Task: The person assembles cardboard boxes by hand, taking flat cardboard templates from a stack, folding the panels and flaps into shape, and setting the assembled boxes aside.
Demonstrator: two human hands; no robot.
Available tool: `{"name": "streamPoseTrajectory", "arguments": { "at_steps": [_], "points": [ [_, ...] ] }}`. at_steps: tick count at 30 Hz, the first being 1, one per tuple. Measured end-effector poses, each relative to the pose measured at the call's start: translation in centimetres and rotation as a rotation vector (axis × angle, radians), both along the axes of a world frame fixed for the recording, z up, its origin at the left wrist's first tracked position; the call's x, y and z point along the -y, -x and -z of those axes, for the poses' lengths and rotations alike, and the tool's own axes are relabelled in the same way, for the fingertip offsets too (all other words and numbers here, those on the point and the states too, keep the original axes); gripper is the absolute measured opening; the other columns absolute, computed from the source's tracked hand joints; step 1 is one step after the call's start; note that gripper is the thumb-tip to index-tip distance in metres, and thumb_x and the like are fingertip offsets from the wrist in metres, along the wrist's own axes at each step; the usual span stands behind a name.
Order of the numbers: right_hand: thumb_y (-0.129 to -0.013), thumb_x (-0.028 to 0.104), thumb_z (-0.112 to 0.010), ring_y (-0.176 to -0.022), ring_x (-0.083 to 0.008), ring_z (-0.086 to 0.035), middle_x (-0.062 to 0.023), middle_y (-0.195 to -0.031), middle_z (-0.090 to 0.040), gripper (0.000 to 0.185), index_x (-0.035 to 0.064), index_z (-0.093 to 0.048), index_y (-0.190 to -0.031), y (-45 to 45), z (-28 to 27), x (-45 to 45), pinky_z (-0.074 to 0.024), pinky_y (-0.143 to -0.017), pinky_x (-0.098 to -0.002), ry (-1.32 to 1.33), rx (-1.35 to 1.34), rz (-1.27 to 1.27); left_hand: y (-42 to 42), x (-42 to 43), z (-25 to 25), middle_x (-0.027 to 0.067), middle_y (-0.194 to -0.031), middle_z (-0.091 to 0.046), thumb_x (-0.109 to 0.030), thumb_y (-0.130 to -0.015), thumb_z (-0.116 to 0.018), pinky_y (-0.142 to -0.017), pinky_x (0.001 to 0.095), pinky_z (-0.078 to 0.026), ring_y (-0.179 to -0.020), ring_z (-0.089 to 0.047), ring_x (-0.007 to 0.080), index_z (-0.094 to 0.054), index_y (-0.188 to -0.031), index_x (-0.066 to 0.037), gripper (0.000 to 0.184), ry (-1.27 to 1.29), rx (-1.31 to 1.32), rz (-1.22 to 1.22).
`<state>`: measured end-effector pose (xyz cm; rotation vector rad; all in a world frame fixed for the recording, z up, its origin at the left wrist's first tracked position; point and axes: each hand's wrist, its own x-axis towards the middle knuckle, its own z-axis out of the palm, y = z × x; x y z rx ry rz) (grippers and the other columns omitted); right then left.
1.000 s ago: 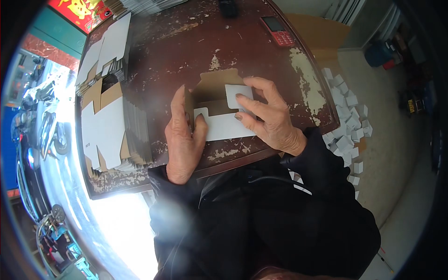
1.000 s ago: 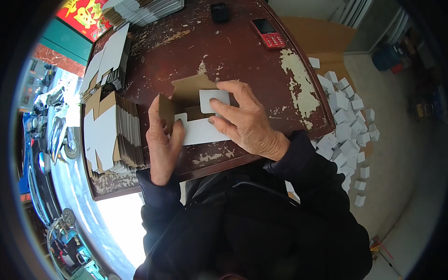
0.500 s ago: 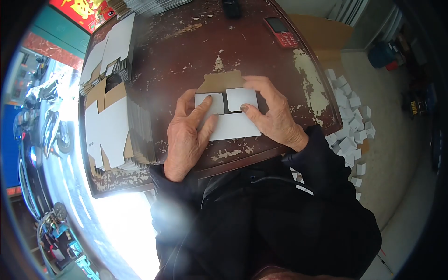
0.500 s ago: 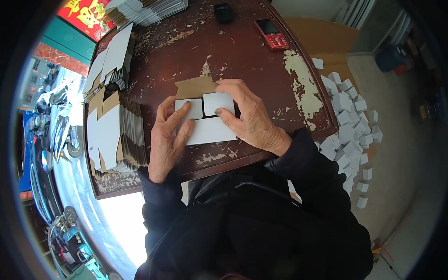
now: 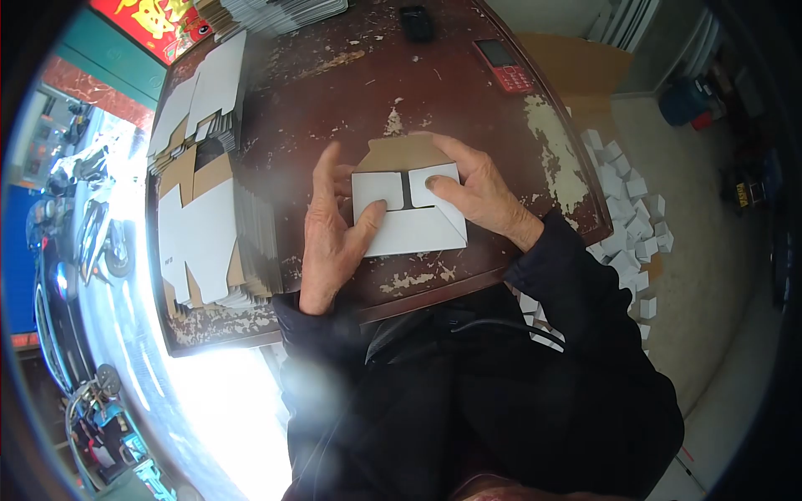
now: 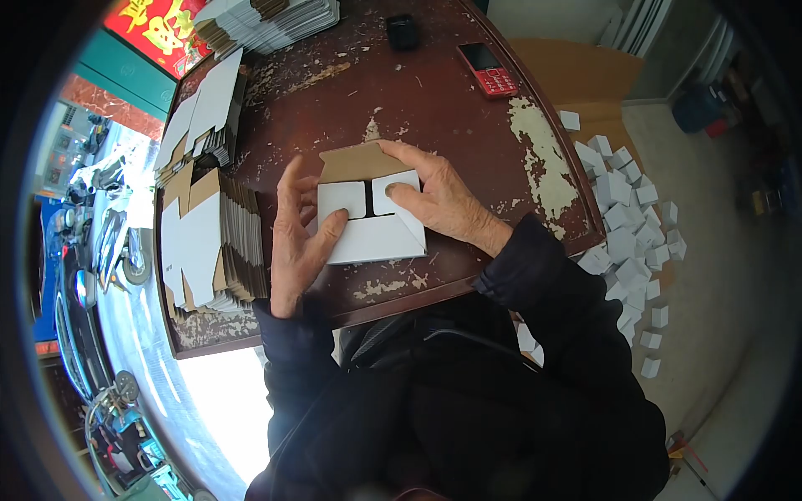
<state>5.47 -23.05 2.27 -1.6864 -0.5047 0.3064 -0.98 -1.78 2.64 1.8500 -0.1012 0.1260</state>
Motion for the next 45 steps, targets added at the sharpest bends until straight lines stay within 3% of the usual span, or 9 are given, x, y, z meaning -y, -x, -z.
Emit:
{"name": "streamPoseTrajectory", "arguments": {
  "at_steps": [3, 9, 14, 18, 24, 29, 34, 38, 45],
  "points": [
    [-0.079, -0.002, -0.052, -0.098, -0.0179, -0.058, -0.0116, -0.123, -0.059, 0.048, 0.0015, -0.056, -0.127, 0.3, 0.6, 0.1, -0.0476, -0.080, -0.0266, -0.024, -0.047, -0.003, -0.2, 0.0, 0.5, 0.0088, -0.118, -0.050, 0.003, -0.082, -0.059, -0.086, 0.0320, -0.043, -0.099, -0.051, 0.0206, -0.052, -0.127, -0.008, 0.047, 0.011, 0.112, 0.043],
    [-0.078, -0.004, -0.052, -0.096, -0.0158, -0.057, -0.0086, -0.120, -0.060, 0.042, 0.0039, -0.065, -0.117, -0.7, 1.5, 0.1, -0.0461, -0.078, -0.0243, -0.180, -0.030, -0.096, 0.1, 0.0, 0.8, 0.0084, -0.121, -0.048, 0.004, -0.082, -0.057, -0.091, 0.0308, -0.040, -0.106, -0.048, 0.0203, -0.055, -0.125, -0.009, 0.045, 0.138, -0.019, 0.021],
    [-0.076, -0.004, -0.051, -0.104, -0.0180, -0.056, -0.0079, -0.124, -0.058, 0.039, 0.0067, -0.071, -0.109, -1.1, 2.2, 0.9, -0.0449, -0.086, -0.0266, -0.165, 0.080, -0.181, -0.2, -0.5, 1.7, 0.0081, -0.123, -0.048, 0.005, -0.083, -0.054, -0.089, 0.0297, -0.041, -0.103, -0.050, 0.0201, -0.059, -0.123, -0.010, 0.043, -0.014, 0.131, 0.068],
    [-0.076, -0.001, -0.059, -0.120, -0.0203, -0.050, -0.0088, -0.131, -0.056, 0.037, 0.0100, -0.072, -0.108, -1.5, 1.1, 1.3, -0.0396, -0.100, -0.0330, -0.095, 0.174, -0.313, 0.2, -0.1, 1.1, 0.0073, -0.121, -0.050, 0.005, -0.083, -0.052, -0.085, 0.0270, -0.042, -0.099, -0.051, 0.0189, -0.063, -0.115, -0.009, 0.037, -0.078, 0.123, 0.002],
    [-0.073, 0.005, -0.072, -0.122, -0.0221, -0.049, -0.0086, -0.132, -0.054, 0.037, 0.0108, -0.071, -0.110, -0.8, 1.3, 1.0, -0.0385, -0.102, -0.0344, 0.003, 0.234, -0.248, 0.1, -0.1, 0.9, 0.0074, -0.120, -0.052, 0.003, -0.083, -0.058, -0.082, 0.0257, -0.043, -0.097, -0.053, 0.0178, -0.061, -0.113, -0.007, 0.032, -0.056, 0.083, -0.012],
    [-0.074, 0.017, -0.080, -0.116, -0.0238, -0.052, -0.0101, -0.129, -0.053, 0.035, 0.0083, -0.072, -0.107, -0.3, 0.8, 1.0, -0.0421, -0.097, -0.0341, 0.020, 0.228, -0.199, -0.3, -0.9, 0.1, 0.0087, -0.119, -0.053, -0.003, -0.083, -0.066, -0.083, 0.0265, -0.044, -0.099, -0.053, 0.0181, -0.058, -0.119, -0.007, 0.037, 0.107, -0.050, 0.150],
    [-0.075, 0.014, -0.077, -0.105, -0.0252, -0.056, -0.0116, -0.119, -0.056, 0.042, 0.0075, -0.067, -0.115, 0.0, -0.1, 0.9, -0.0455, -0.091, -0.0333, 0.096, 0.238, -0.182, -0.9, -1.1, -1.1, 0.0105, -0.117, -0.054, -0.009, -0.081, -0.071, -0.083, 0.0303, -0.046, -0.097, -0.055, 0.0202, -0.053, -0.125, -0.009, 0.048, -0.150, -0.227, 0.170],
    [-0.074, 0.008, -0.074, -0.098, -0.0239, -0.057, -0.0096, -0.112, -0.058, 0.054, 0.0070, -0.059, -0.126, 0.6, -2.0, 0.2, -0.0455, -0.086, -0.0319, 0.330, 0.165, -0.113, -1.2, -0.8, -0.5, 0.0113, -0.109, -0.055, -0.012, -0.079, -0.072, -0.080, 0.0341, -0.048, -0.090, -0.058, 0.0240, -0.051, -0.126, -0.011, 0.052, -0.247, 0.011, 0.124],
    [-0.077, 0.008, -0.070, -0.084, -0.0284, -0.058, -0.0121, -0.102, -0.059, 0.058, 0.0061, -0.052, -0.132, 0.6, -2.9, -0.5, -0.0466, -0.076, -0.0354, 0.569, 0.369, -0.160, -1.8, -0.6, -2.1, 0.0122, -0.104, -0.055, -0.014, -0.078, -0.072, -0.078, 0.0375, -0.048, -0.086, -0.058, 0.0280, -0.052, -0.126, -0.013, 0.052, -0.597, -0.031, 0.189]
  ]
}}
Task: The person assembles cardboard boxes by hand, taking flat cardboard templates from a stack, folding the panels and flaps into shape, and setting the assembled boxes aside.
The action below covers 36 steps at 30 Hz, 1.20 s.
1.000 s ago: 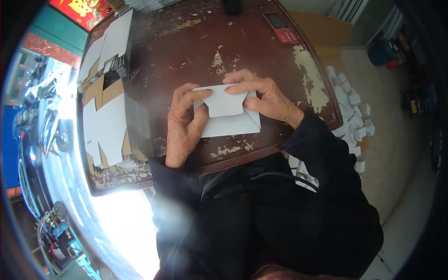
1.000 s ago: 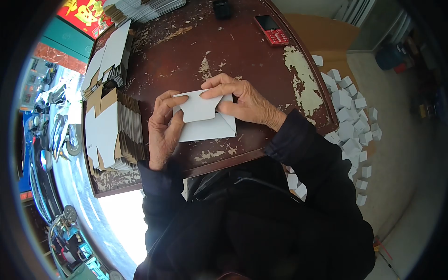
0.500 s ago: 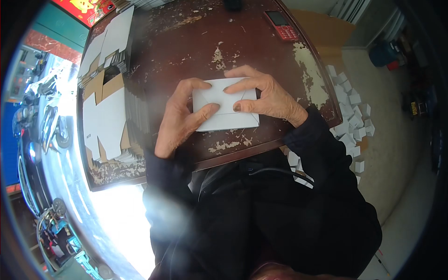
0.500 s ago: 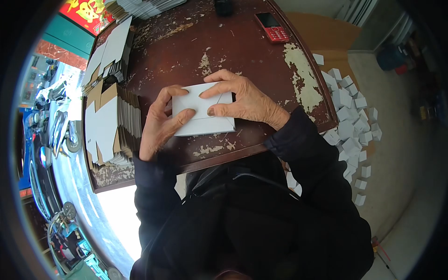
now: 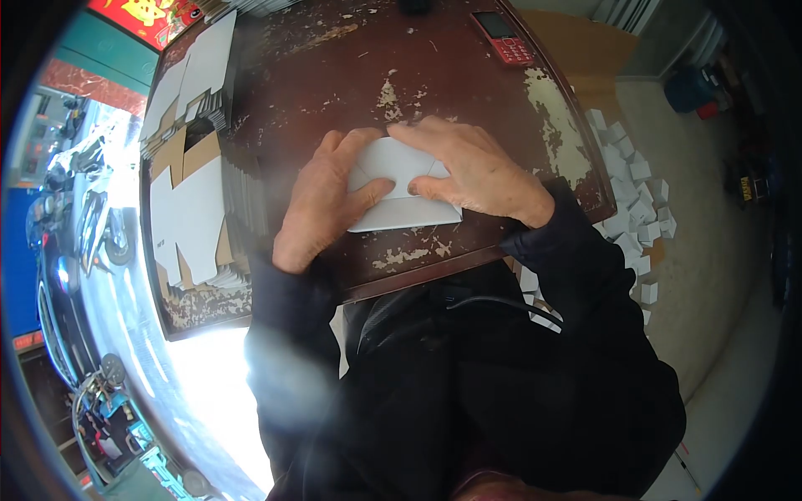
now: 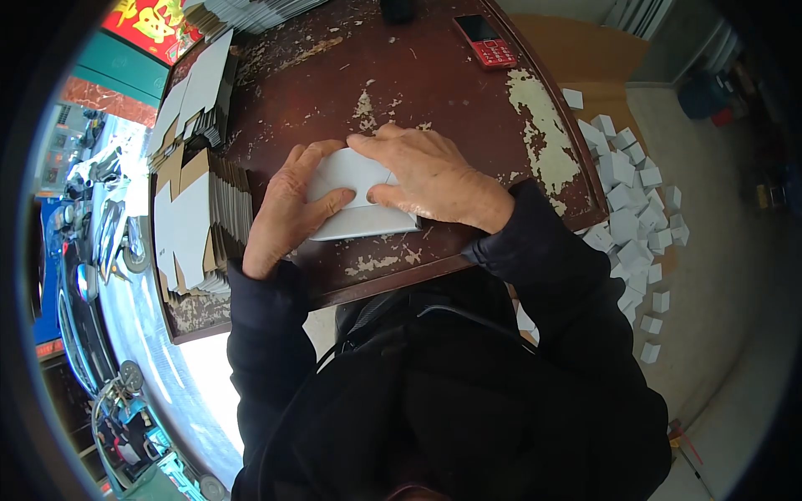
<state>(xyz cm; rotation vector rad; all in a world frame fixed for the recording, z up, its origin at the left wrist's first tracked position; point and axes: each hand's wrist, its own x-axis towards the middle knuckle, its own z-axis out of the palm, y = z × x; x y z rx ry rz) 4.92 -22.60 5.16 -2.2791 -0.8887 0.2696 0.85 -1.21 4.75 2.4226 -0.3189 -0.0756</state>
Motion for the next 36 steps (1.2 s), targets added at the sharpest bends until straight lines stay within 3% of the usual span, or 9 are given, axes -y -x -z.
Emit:
{"name": "streamPoseTrajectory", "arguments": {
  "at_steps": [9, 14, 18, 23, 29, 33, 36],
  "points": [
    [-0.083, 0.011, -0.065, -0.075, -0.0323, -0.058, -0.0125, -0.098, -0.060, 0.047, 0.0057, -0.053, -0.128, 0.2, -0.2, -0.8, -0.0473, -0.070, -0.0403, 0.152, 0.195, 0.022, -0.3, 0.7, -0.7, 0.0113, -0.104, -0.054, -0.016, -0.081, -0.067, -0.079, 0.0362, -0.049, -0.086, -0.059, 0.0286, -0.053, -0.129, -0.016, 0.050, -0.209, -0.058, -0.030],
    [-0.087, 0.011, -0.061, -0.073, -0.0315, -0.058, -0.0114, -0.095, -0.059, 0.043, 0.0058, -0.052, -0.128, 0.3, 0.3, -0.7, -0.0472, -0.068, -0.0404, 0.103, 0.190, 0.066, -0.4, -0.4, 1.7, 0.0097, -0.108, -0.057, -0.015, -0.088, -0.059, -0.077, 0.0327, -0.049, -0.084, -0.059, 0.0235, -0.053, -0.131, -0.013, 0.044, 0.181, 0.014, 0.059],
    [-0.090, 0.015, -0.055, -0.071, -0.0341, -0.063, -0.0124, -0.087, -0.062, 0.015, 0.0074, -0.052, -0.103, -0.3, 0.1, -0.5, -0.0508, -0.066, -0.0451, 0.081, 0.175, 0.000, 0.2, -0.1, 2.7, 0.0094, -0.114, -0.059, -0.014, -0.092, -0.050, -0.077, 0.0279, -0.047, -0.086, -0.056, 0.0174, -0.051, -0.133, -0.007, 0.042, 0.610, -0.120, -0.088],
    [-0.090, 0.014, -0.056, -0.067, -0.0332, -0.061, -0.0119, -0.081, -0.062, 0.010, 0.0067, -0.052, -0.095, -1.1, 1.4, -0.4, -0.0485, -0.062, -0.0445, -0.064, 0.205, -0.011, 0.5, 0.0, 2.5, 0.0089, -0.116, -0.060, -0.014, -0.093, -0.047, -0.078, 0.0249, -0.046, -0.089, -0.054, 0.0146, -0.050, -0.133, -0.002, 0.042, 0.709, -0.172, -0.116],
    [-0.089, 0.013, -0.057, -0.065, -0.0313, -0.061, -0.0118, -0.082, -0.063, 0.010, 0.0057, -0.055, -0.096, -0.5, 2.5, -1.0, -0.0475, -0.060, -0.0428, -0.214, 0.278, 0.009, 0.1, 0.4, 3.5, 0.0097, -0.115, -0.060, -0.016, -0.094, -0.049, -0.077, 0.0239, -0.046, -0.089, -0.055, 0.0148, -0.050, -0.134, -0.003, 0.042, 0.870, -0.187, -0.119],
    [-0.085, 0.008, -0.064, -0.077, -0.0253, -0.064, -0.0157, -0.104, -0.069, 0.031, -0.0020, -0.063, -0.115, 0.8, 2.0, -0.8, -0.0493, -0.069, -0.0331, -0.185, 0.191, 0.101, -0.7, 0.5, 3.6, 0.0115, -0.117, -0.060, -0.019, -0.096, -0.047, -0.082, 0.0260, -0.046, -0.094, -0.056, 0.0170, -0.048, -0.134, -0.001, 0.043, 0.860, -0.132, -0.128],
    [-0.086, 0.012, -0.062, -0.066, -0.0277, -0.061, -0.0146, -0.089, -0.067, 0.025, -0.0013, -0.062, -0.108, 1.0, 1.5, -0.6, -0.0477, -0.061, -0.0362, -0.209, 0.172, 0.142, 0.2, -0.1, 3.4, 0.0144, -0.123, -0.057, -0.022, -0.098, -0.045, -0.088, 0.0276, -0.046, -0.101, -0.056, 0.0195, -0.047, -0.136, -0.001, 0.044, 0.832, -0.002, -0.222]
  ]
}}
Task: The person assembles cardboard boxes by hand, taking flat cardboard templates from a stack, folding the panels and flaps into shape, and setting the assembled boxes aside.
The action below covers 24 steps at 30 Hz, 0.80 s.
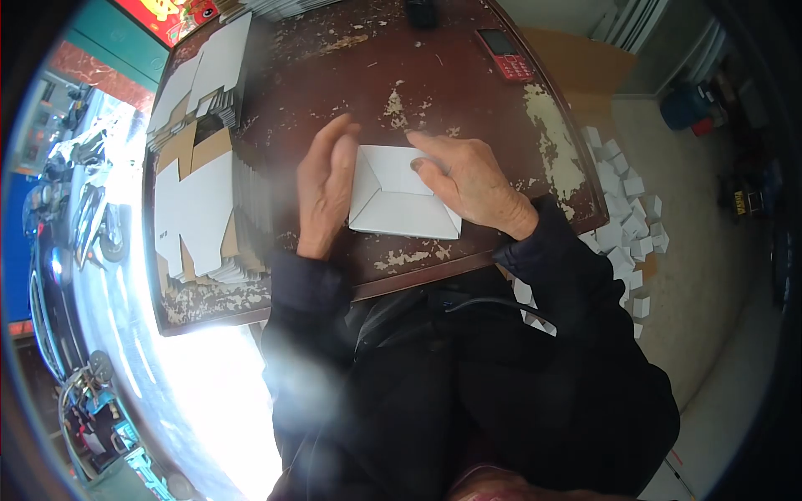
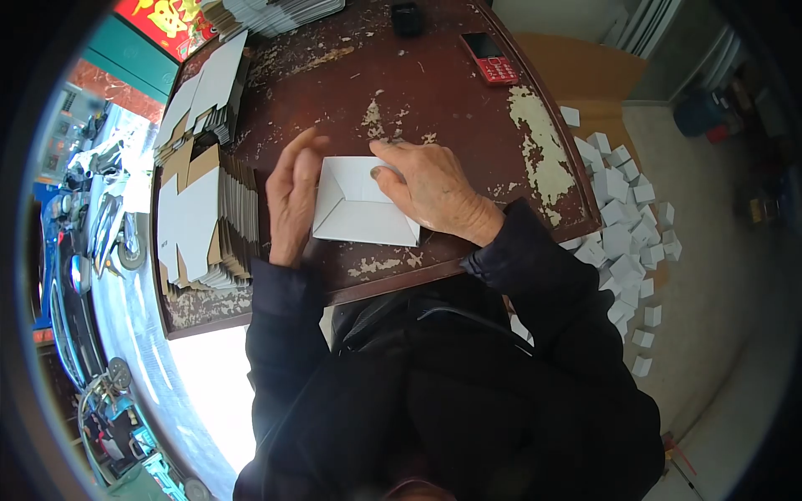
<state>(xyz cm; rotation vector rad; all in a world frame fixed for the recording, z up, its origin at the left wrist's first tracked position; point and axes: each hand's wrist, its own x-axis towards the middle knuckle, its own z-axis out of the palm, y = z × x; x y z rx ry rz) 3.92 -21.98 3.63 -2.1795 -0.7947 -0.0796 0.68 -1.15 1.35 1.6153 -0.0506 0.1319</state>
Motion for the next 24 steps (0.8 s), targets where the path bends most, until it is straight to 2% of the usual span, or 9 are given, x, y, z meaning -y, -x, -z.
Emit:
{"name": "streamPoseTrajectory", "arguments": {
  "at_steps": [2, 8, 12, 17, 22, 24],
  "points": [
    [-0.088, 0.016, -0.059, -0.056, -0.0301, -0.057, -0.0135, -0.075, -0.066, 0.021, -0.0007, -0.062, -0.100, 0.1, 0.1, 0.2, -0.0461, -0.054, -0.0394, -0.029, -0.040, 0.039, 1.2, -0.2, 0.0, 0.0173, -0.128, -0.055, -0.025, -0.099, -0.043, -0.094, 0.0291, -0.045, -0.108, -0.056, 0.0221, -0.045, -0.138, -0.001, 0.045, -0.039, 0.056, -0.130],
    [-0.088, 0.019, -0.060, -0.056, -0.0260, -0.059, -0.0155, -0.077, -0.069, 0.030, -0.0050, -0.065, -0.106, -1.1, 2.2, 0.6, -0.0478, -0.054, -0.0344, -0.187, -0.026, 0.004, 5.4, 1.9, 0.2, 0.0180, -0.135, -0.051, -0.027, -0.101, -0.044, -0.101, 0.0332, -0.039, -0.120, -0.050, 0.0247, -0.043, -0.138, 0.004, 0.048, -0.141, 0.067, -0.081],
    [-0.090, 0.020, -0.059, -0.066, -0.0211, -0.063, -0.0179, -0.086, -0.071, 0.036, -0.0082, -0.064, -0.112, -1.7, 2.2, 1.1, -0.0505, -0.059, -0.0291, -0.293, -0.411, -0.081, 4.3, 1.9, -0.1, 0.0195, -0.139, -0.047, -0.029, -0.101, -0.042, -0.104, 0.0342, -0.036, -0.124, -0.047, 0.0260, -0.042, -0.139, 0.004, 0.050, -0.078, -0.012, -0.042],
    [-0.091, 0.019, -0.058, -0.073, -0.0180, -0.063, -0.0178, -0.090, -0.070, 0.037, -0.0098, -0.062, -0.114, -0.9, 1.3, 0.8, -0.0508, -0.063, -0.0257, -0.317, -0.430, -0.073, 3.1, 1.3, 0.6, 0.0213, -0.131, -0.053, -0.039, -0.100, -0.035, -0.094, 0.0335, -0.043, -0.114, -0.053, 0.0254, -0.040, -0.140, 0.005, 0.059, -0.114, -0.026, -0.029],
    [-0.092, 0.017, -0.057, -0.074, -0.0159, -0.061, -0.0165, -0.092, -0.069, 0.037, -0.0099, -0.061, -0.116, 0.3, 1.9, -0.1, -0.0509, -0.065, -0.0252, -0.304, -0.334, -0.019, 2.0, 0.1, 1.1, 0.0221, -0.131, -0.053, -0.040, -0.100, -0.029, -0.093, 0.0327, -0.043, -0.114, -0.053, 0.0257, -0.043, -0.138, 0.005, 0.061, -0.106, 0.023, 0.045],
    [-0.092, 0.017, -0.057, -0.074, -0.0156, -0.061, -0.0162, -0.093, -0.069, 0.037, -0.0097, -0.061, -0.117, -0.2, 1.4, 0.1, -0.0508, -0.065, -0.0251, -0.291, -0.397, -0.050, 1.9, 0.0, 1.0, 0.0222, -0.131, -0.053, -0.041, -0.100, -0.028, -0.093, 0.0324, -0.043, -0.114, -0.053, 0.0255, -0.043, -0.138, 0.005, 0.062, -0.111, 0.015, 0.037]
  ]
}}
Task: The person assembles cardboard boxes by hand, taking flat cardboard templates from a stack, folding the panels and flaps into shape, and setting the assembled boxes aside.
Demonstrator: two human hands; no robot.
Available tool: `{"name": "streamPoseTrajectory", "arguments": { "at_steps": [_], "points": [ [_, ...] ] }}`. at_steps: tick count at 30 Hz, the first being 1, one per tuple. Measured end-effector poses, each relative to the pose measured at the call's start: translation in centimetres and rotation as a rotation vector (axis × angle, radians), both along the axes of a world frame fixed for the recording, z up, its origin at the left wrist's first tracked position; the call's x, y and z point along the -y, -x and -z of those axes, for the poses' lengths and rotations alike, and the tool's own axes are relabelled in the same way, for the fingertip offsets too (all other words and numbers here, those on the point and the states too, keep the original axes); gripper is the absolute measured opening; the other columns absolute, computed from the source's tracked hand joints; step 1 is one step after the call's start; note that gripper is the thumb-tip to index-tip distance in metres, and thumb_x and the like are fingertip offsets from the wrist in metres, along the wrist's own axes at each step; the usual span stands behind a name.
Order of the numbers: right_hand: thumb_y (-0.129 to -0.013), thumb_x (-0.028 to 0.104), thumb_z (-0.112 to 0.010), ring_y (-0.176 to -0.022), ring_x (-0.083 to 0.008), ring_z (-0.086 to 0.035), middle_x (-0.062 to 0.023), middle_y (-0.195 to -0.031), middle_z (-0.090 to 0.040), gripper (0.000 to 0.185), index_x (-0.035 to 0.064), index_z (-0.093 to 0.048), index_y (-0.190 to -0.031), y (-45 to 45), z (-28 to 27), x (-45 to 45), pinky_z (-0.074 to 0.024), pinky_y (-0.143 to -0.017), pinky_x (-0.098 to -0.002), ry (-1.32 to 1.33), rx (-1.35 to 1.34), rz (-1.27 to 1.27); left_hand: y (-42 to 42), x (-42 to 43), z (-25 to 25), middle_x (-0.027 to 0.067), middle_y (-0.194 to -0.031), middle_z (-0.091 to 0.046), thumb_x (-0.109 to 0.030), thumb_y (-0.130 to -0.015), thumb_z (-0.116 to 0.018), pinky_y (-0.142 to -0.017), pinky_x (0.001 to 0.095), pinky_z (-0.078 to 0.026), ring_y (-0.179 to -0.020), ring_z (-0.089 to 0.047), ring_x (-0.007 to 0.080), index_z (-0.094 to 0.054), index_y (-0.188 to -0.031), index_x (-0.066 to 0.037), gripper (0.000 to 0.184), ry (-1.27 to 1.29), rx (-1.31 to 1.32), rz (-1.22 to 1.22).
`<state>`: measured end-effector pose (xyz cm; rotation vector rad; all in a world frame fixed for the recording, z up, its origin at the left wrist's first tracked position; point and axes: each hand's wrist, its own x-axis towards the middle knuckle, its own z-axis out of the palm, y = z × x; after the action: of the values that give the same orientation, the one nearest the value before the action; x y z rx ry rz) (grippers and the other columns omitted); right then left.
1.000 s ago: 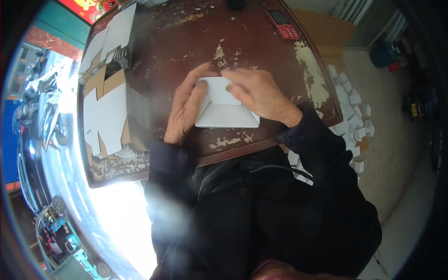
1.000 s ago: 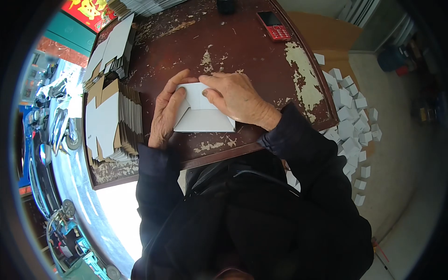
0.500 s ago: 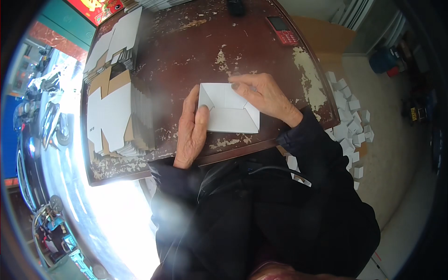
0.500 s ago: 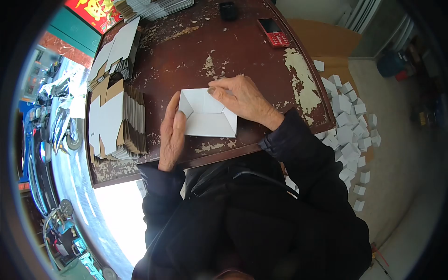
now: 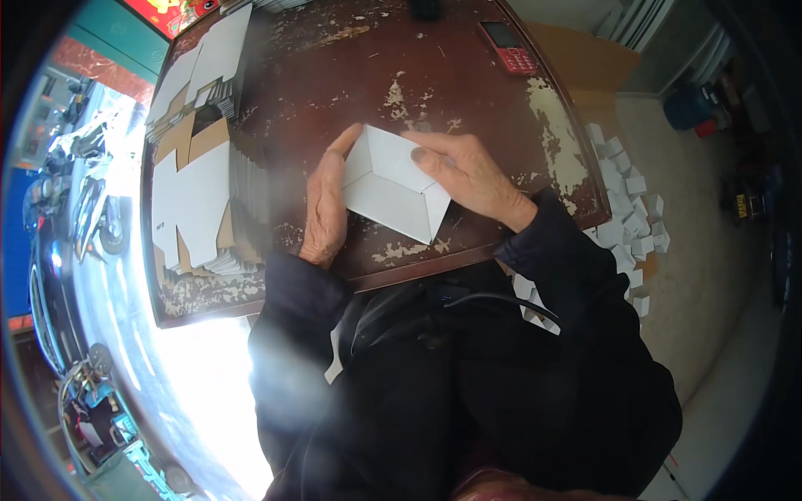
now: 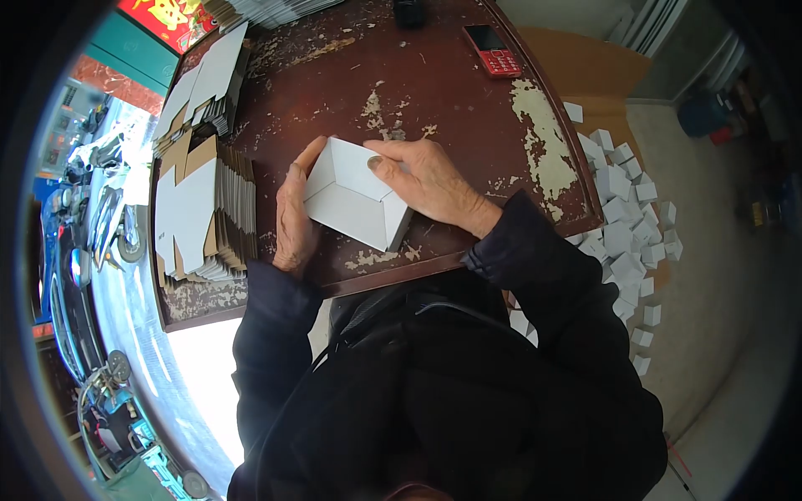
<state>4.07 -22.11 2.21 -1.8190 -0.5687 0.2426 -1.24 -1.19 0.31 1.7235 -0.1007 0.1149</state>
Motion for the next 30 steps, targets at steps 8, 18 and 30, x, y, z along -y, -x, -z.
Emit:
{"name": "streamPoseTrajectory", "arguments": {
  "at_steps": [8, 18, 30],
  "points": [
    [-0.095, 0.016, -0.050, -0.076, -0.0085, -0.057, -0.0075, -0.101, -0.068, 0.038, -0.0029, -0.058, -0.126, -0.1, 0.7, -0.5, -0.0455, -0.066, -0.0202, -0.087, -0.169, -0.048, -0.3, 0.2, 0.1, 0.0222, -0.134, -0.053, -0.043, -0.100, -0.023, -0.093, 0.0316, -0.043, -0.113, -0.055, 0.0238, -0.046, -0.138, 0.003, 0.064, 0.001, 0.028, 0.026],
    [-0.098, 0.023, -0.048, -0.104, -0.0231, -0.059, -0.0249, -0.130, -0.054, 0.053, -0.0085, -0.040, -0.139, 2.5, 0.8, -1.0, -0.0481, -0.086, -0.0283, -0.193, -0.128, -0.104, -0.4, 0.0, -0.4, 0.0195, -0.121, -0.062, -0.048, -0.100, -0.023, -0.086, 0.0295, -0.045, -0.100, -0.060, 0.0217, -0.055, -0.130, 0.003, 0.068, 0.147, -0.144, -0.006],
    [-0.099, 0.041, -0.044, -0.131, -0.0267, -0.041, -0.0198, -0.148, -0.038, 0.065, 0.0020, -0.031, -0.148, 2.1, 1.4, -0.1, -0.0340, -0.106, -0.0380, -0.126, -0.081, -0.137, 0.0, 0.5, -0.1, 0.0166, -0.105, -0.066, -0.047, -0.101, -0.029, -0.084, 0.0326, -0.047, -0.093, -0.061, 0.0252, -0.058, -0.117, 0.007, 0.063, 0.181, 0.001, -0.366]
  ]
}}
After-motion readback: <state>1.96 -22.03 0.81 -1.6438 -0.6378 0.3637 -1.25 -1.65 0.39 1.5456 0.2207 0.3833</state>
